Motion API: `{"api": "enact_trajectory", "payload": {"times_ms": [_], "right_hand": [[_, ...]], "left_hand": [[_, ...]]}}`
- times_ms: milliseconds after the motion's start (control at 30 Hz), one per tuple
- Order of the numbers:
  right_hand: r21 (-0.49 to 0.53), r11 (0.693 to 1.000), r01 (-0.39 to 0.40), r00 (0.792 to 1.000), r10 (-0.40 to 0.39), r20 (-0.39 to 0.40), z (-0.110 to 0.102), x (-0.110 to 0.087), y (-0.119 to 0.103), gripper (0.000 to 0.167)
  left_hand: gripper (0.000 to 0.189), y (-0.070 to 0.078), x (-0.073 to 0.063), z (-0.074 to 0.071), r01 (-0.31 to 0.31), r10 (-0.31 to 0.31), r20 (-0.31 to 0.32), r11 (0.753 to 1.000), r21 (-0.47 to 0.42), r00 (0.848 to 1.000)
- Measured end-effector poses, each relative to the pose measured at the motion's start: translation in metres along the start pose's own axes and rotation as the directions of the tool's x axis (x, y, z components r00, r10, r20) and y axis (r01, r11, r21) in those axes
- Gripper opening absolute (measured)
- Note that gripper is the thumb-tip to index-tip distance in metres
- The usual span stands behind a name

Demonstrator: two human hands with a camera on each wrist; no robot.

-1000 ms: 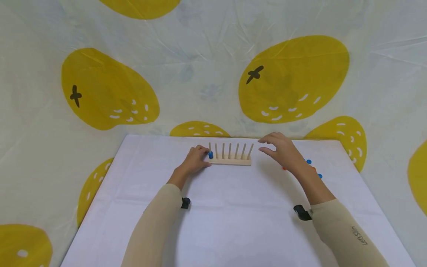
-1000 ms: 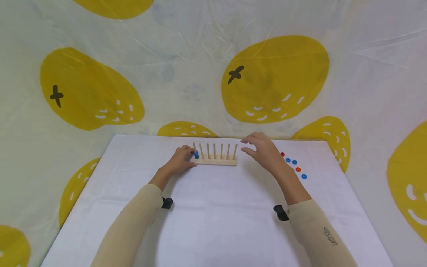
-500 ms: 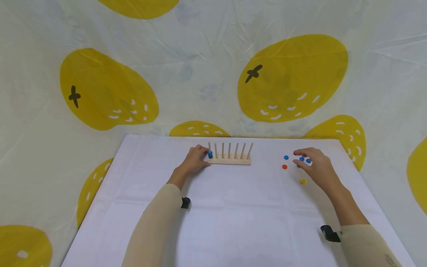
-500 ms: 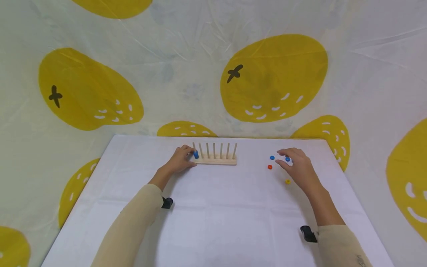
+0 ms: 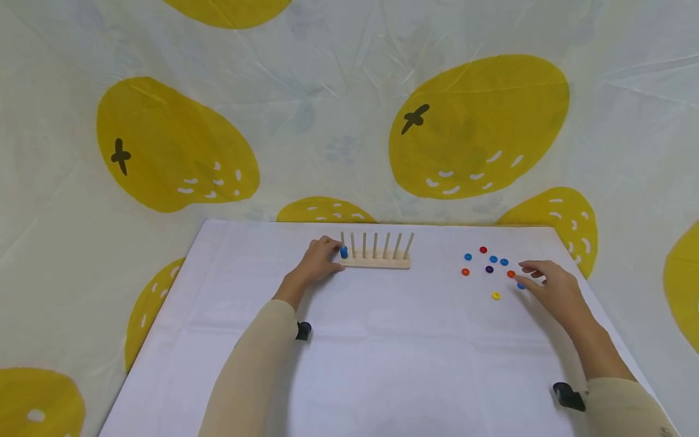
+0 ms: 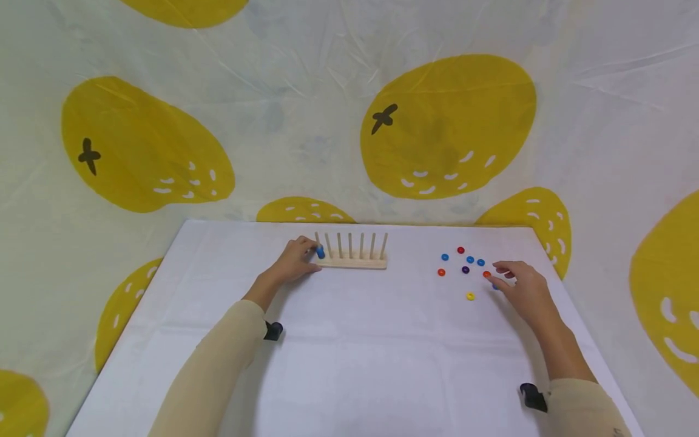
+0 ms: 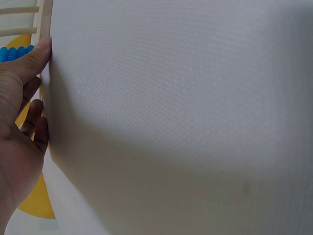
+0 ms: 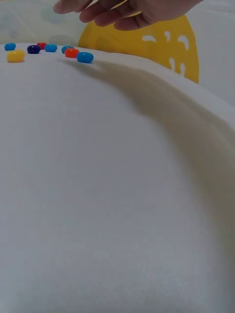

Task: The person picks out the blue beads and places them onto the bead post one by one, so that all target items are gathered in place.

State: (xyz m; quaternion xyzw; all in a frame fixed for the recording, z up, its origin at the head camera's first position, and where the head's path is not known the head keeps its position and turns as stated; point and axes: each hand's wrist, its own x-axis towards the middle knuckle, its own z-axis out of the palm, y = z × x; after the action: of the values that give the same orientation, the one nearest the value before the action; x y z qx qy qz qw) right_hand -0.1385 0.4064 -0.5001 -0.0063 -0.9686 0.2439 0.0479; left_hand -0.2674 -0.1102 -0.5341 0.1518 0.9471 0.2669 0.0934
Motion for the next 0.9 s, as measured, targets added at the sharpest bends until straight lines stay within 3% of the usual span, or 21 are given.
{"api": "enact_trajectory", "payload": {"times_ms": [400, 900], "right_hand": [[-0.029, 0.993, -0.113, 0.988, 0.116, 0.105, 0.005, 0.002, 0.026, 0.045], [-0.008, 0.989, -0.150, 0.976, 0.149, 0.161, 0.014, -0.001, 0.035, 0.043]], "left_hand": [[0.058, 0.001, 0.000, 0.000, 0.001, -0.001, 0.000, 1.000, -0.019, 1.000], [0.060, 0.005, -0.002, -0.002, 0.033, -0.033, 0.015, 0.999, -0.010, 0.999]]}}
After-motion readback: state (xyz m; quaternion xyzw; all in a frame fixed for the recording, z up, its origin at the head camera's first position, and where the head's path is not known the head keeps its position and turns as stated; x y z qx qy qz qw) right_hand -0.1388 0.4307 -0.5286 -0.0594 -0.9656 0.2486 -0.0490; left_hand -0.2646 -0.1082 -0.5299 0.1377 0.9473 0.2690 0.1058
